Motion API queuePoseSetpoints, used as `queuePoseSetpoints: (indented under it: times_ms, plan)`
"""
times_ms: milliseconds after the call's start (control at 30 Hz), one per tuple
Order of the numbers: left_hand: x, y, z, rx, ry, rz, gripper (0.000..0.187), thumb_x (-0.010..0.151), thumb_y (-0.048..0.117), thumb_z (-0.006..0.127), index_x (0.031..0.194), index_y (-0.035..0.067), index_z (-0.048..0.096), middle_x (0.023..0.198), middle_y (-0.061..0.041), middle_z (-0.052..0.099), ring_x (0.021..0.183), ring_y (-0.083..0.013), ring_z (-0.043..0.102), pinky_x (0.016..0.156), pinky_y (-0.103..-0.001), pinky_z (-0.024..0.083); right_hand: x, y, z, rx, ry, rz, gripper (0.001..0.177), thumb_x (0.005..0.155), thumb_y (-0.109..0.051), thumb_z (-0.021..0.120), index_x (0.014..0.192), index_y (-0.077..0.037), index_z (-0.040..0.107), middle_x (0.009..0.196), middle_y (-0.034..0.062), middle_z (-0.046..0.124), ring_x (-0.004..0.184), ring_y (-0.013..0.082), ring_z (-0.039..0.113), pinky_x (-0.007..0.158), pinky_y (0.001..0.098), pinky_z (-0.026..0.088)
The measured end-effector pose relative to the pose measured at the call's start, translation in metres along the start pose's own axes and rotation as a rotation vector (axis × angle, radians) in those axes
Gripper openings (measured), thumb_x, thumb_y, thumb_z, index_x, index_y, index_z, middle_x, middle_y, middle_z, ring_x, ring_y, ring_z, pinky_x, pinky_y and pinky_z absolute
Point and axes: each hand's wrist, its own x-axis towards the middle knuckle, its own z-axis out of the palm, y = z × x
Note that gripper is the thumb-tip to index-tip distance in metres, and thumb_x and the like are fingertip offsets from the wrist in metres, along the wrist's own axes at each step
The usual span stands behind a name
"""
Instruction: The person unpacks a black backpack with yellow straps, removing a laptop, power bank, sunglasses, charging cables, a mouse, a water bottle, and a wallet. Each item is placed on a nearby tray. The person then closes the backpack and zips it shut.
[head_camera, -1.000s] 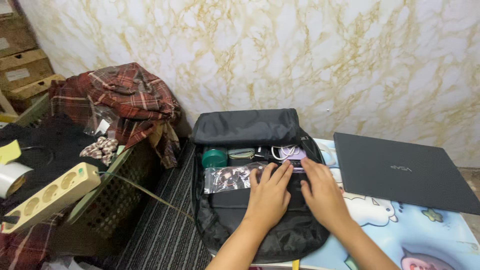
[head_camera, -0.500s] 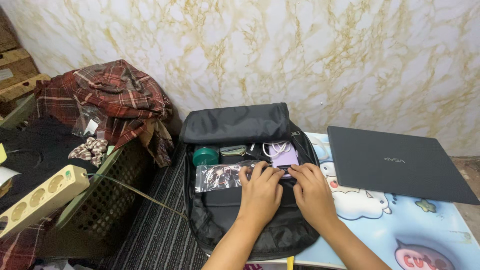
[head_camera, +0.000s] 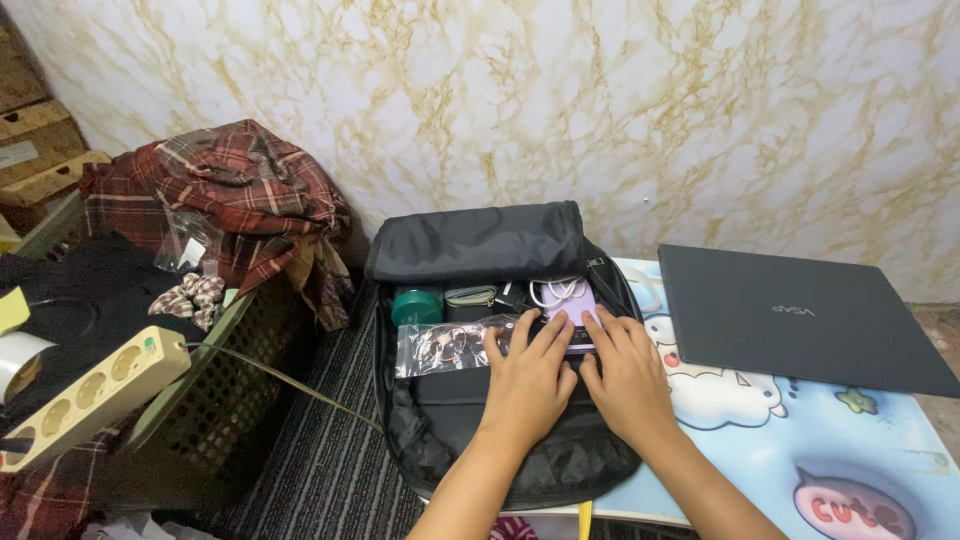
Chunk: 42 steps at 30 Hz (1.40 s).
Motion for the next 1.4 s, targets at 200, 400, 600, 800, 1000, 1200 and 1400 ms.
queuePoseSetpoints:
  times_ms: [200, 400, 600, 800, 1000, 1200, 1400]
  plan:
    - [0.000, 0.000, -0.001, -0.075, 0.026, -0.034, 0.026, 0.084, 0.017, 0.066, 0.106, 0.008, 0.077, 0.118, -0.002, 0.071, 0.127, -0.0268, 0.054, 0.106, -0.061, 0.027, -0.006, 0.010, 0.003, 0.152, 0.057, 0.032, 0.034, 0.082, -0.001, 0.060, 0.114, -0.001, 0.073, 0.121, 0.0129, 0.069, 0.118, 0.0335, 0.056, 0.102, 0.0432, 0.045]
    - [0.001, 0.001, -0.005, -0.122, 0.011, -0.089, 0.015, 0.086, 0.016, 0.066, 0.096, 0.011, 0.076, 0.107, 0.001, 0.073, 0.123, -0.0240, 0.057, 0.105, -0.058, 0.029, -0.006, 0.008, -0.002, 0.259, 0.044, 0.132, 0.028, 0.085, -0.001, 0.057, 0.105, -0.006, 0.075, 0.112, 0.0097, 0.071, 0.114, 0.0286, 0.059, 0.099, 0.0394, 0.049]
    - [0.000, 0.001, -0.003, -0.008, 0.109, -0.056, 0.038, 0.083, 0.019, 0.067, 0.118, 0.008, 0.073, 0.127, -0.004, 0.069, 0.126, -0.0283, 0.053, 0.105, -0.061, 0.025, 0.001, 0.001, -0.006, 0.154, 0.074, -0.008, 0.040, 0.086, -0.010, 0.064, 0.124, 0.000, 0.070, 0.133, 0.0180, 0.065, 0.106, 0.0342, 0.054, 0.094, 0.0444, 0.044]
    - [0.001, 0.000, -0.005, -0.057, 0.083, -0.069, 0.027, 0.083, 0.020, 0.069, 0.106, 0.009, 0.077, 0.117, -0.001, 0.073, 0.124, -0.0261, 0.055, 0.106, -0.060, 0.025, -0.002, 0.006, -0.004, 0.260, 0.069, 0.011, 0.030, 0.089, -0.009, 0.062, 0.115, -0.002, 0.075, 0.124, 0.0113, 0.071, 0.107, 0.0316, 0.057, 0.095, 0.0413, 0.047]
    - [0.002, 0.001, -0.011, -0.171, 0.039, -0.118, 0.008, 0.083, 0.016, 0.069, 0.084, 0.011, 0.075, 0.094, 0.003, 0.073, 0.113, -0.0208, 0.060, 0.104, -0.055, 0.028, -0.006, 0.012, -0.005, 0.368, 0.070, 0.060, 0.018, 0.089, -0.005, 0.059, 0.096, -0.002, 0.075, 0.099, 0.0105, 0.072, 0.104, 0.0289, 0.063, 0.092, 0.0394, 0.050]
    - [0.001, 0.000, -0.008, -0.123, 0.117, -0.109, 0.026, 0.084, 0.016, 0.067, 0.108, 0.008, 0.074, 0.118, -0.004, 0.070, 0.123, -0.0243, 0.055, 0.105, -0.056, 0.028, 0.000, 0.007, -0.009, 0.374, 0.100, 0.044, 0.035, 0.085, -0.009, 0.064, 0.118, 0.002, 0.070, 0.122, 0.0154, 0.068, 0.114, 0.0332, 0.057, 0.100, 0.0420, 0.044]
    - [0.001, 0.000, -0.005, -0.056, 0.091, -0.099, 0.035, 0.081, 0.019, 0.068, 0.112, 0.006, 0.075, 0.123, -0.004, 0.070, 0.122, -0.0258, 0.054, 0.105, -0.061, 0.024, 0.000, 0.010, -0.004, 0.281, -0.015, 0.045, 0.043, 0.080, -0.012, 0.069, 0.122, -0.003, 0.072, 0.132, 0.0106, 0.069, 0.107, 0.0299, 0.057, 0.097, 0.0393, 0.046]
